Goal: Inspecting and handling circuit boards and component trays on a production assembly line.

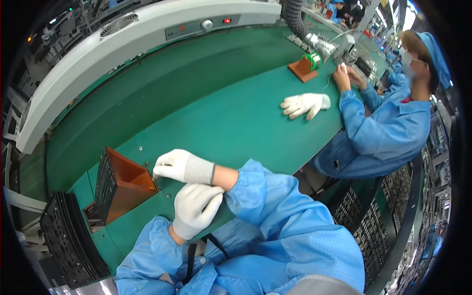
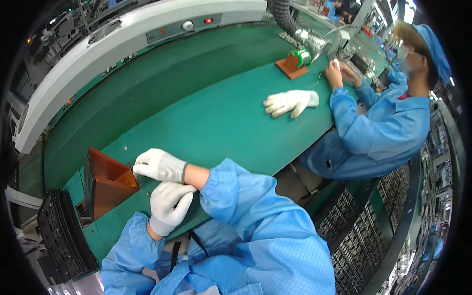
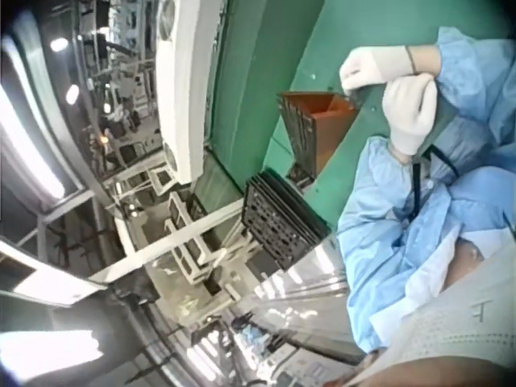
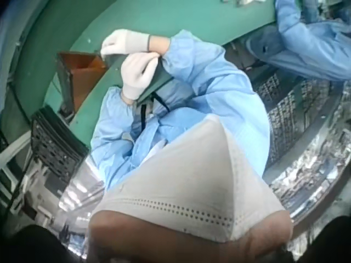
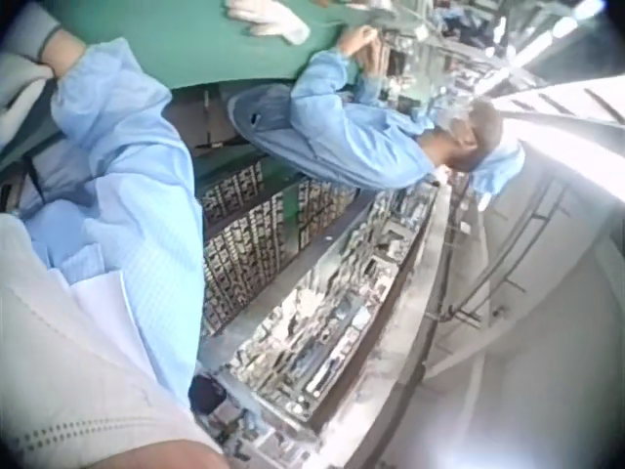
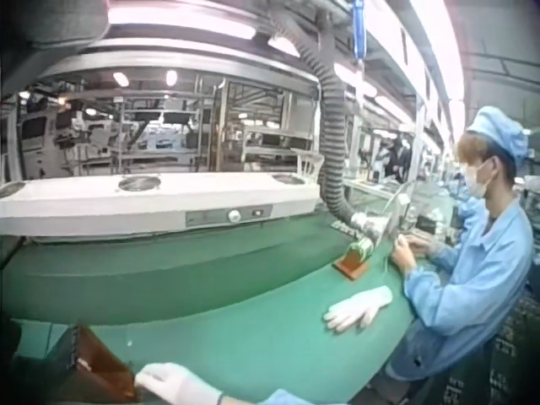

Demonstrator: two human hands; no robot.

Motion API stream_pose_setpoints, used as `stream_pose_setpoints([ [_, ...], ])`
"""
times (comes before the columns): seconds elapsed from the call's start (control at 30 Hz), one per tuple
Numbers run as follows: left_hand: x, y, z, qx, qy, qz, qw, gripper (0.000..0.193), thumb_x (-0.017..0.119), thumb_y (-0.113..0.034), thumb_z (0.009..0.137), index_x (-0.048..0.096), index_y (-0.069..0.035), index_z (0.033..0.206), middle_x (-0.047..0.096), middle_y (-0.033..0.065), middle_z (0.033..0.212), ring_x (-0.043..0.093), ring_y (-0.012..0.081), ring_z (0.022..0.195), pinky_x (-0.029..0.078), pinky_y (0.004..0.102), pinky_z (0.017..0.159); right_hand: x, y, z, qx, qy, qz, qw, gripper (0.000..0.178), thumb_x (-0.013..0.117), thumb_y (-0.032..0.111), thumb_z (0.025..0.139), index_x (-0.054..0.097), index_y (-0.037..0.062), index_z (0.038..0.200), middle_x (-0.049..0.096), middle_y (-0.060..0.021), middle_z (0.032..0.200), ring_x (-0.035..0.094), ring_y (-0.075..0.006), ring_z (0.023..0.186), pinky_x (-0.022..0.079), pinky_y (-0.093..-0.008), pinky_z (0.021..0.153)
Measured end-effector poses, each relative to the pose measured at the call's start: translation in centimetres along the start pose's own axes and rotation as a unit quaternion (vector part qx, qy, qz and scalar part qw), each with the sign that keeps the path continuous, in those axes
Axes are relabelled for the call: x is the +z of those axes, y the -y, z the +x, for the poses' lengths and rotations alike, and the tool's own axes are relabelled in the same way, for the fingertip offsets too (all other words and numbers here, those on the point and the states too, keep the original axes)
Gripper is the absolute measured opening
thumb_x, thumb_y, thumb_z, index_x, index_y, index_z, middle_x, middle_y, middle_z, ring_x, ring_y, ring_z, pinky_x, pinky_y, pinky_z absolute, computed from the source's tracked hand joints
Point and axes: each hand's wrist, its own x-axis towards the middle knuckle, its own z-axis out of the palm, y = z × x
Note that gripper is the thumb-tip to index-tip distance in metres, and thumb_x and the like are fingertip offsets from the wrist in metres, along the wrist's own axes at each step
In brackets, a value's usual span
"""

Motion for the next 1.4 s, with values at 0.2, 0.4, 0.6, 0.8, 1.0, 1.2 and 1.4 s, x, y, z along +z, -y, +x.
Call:
stream_pose_setpoints([
  [0.2, 0.0, 0.3, -0.9, -0.065, -0.008, -0.033, 0.997, 0.006, 0.071, -0.007, 0.087, 0.074, -0.004, 0.092, 0.071, 0.0089, 0.074, 0.07, 0.0274, 0.067, 0.052, 0.0365, 0.063, 0.9, 0.1, -0.3, -0.015, -0.021, -0.007, 1.0, 0.032, 0.057, 0.03, 0.097, 0.075, 0.0037, 0.091, 0.075, -0.0154, 0.091, 0.071, -0.0311, 0.085, 0.056, -0.0393, 0.082],
  [0.4, 0.2, 0.5, -1.1, -0.1, 0.006, -0.071, 0.992, 0.006, 0.07, -0.007, 0.09, 0.073, -0.003, 0.092, 0.072, 0.0089, 0.074, 0.07, 0.0259, 0.067, 0.052, 0.0352, 0.063, 0.9, -0.2, -0.2, -0.014, -0.017, -0.041, 0.999, 0.033, 0.056, 0.031, 0.099, 0.073, 0.0044, 0.091, 0.074, -0.0138, 0.091, 0.071, -0.0308, 0.086, 0.056, -0.0383, 0.082],
  [0.6, 0.2, 0.6, -1.1, -0.109, 0.016, -0.094, 0.989, 0.007, 0.069, -0.008, 0.091, 0.073, -0.002, 0.094, 0.072, 0.0105, 0.076, 0.07, 0.0269, 0.069, 0.052, 0.035, 0.065, 0.7, 0.1, -0.3, -0.015, 0.005, -0.059, 0.998, 0.03, 0.057, 0.028, 0.1, 0.075, 0.0043, 0.099, 0.075, -0.0114, 0.097, 0.071, -0.025, 0.091, 0.056, -0.0345, 0.086],
  [0.8, 0.1, 0.9, -1.1, -0.123, 0.012, -0.139, 0.982, 0.009, 0.072, -0.009, 0.089, 0.073, -0.002, 0.093, 0.071, 0.0161, 0.083, 0.07, 0.0325, 0.074, 0.053, 0.0388, 0.066, 0.6, 0.3, -0.2, 0.008, 0.017, -0.067, 0.998, 0.028, 0.059, 0.028, 0.1, 0.075, 0.0049, 0.101, 0.074, -0.0108, 0.098, 0.071, -0.0237, 0.092, 0.056, -0.0338, 0.087],
  [1.0, -0.1, 1.0, -1.2, -0.118, 0.023, -0.157, 0.98, 0.008, 0.07, -0.007, 0.092, 0.073, 0.001, 0.095, 0.073, 0.0148, 0.082, 0.071, 0.0288, 0.075, 0.054, 0.0364, 0.069, 0.6, 0.5, -0.2, 0.001, 0.022, -0.079, 0.997, 0.028, 0.058, 0.028, 0.1, 0.075, 0.0046, 0.102, 0.073, -0.0115, 0.1, 0.07, -0.025, 0.093, 0.056, -0.0347, 0.088],
  [1.2, -0.1, 0.8, -1.0, -0.116, 0.029, -0.154, 0.981, 0.008, 0.071, -0.009, 0.09, 0.073, -0.002, 0.094, 0.072, 0.0162, 0.083, 0.071, 0.0321, 0.074, 0.054, 0.0381, 0.065, 0.6, 0.6, -0.4, -0.016, 0.015, -0.094, 0.995, 0.03, 0.057, 0.029, 0.1, 0.075, 0.0043, 0.103, 0.073, -0.0129, 0.101, 0.07, -0.0277, 0.094, 0.056, -0.0363, 0.089],
  [1.4, -0.1, 0.8, -1.0, -0.118, 0.031, -0.155, 0.98, 0.008, 0.072, -0.009, 0.091, 0.073, -0.002, 0.094, 0.072, 0.0161, 0.083, 0.071, 0.0317, 0.073, 0.055, 0.0371, 0.065, 0.6, 0.3, -0.4, -0.023, 0.015, -0.114, 0.993, 0.031, 0.058, 0.03, 0.1, 0.074, 0.0037, 0.103, 0.073, -0.0134, 0.1, 0.07, -0.0279, 0.094, 0.056, -0.0366, 0.088],
])
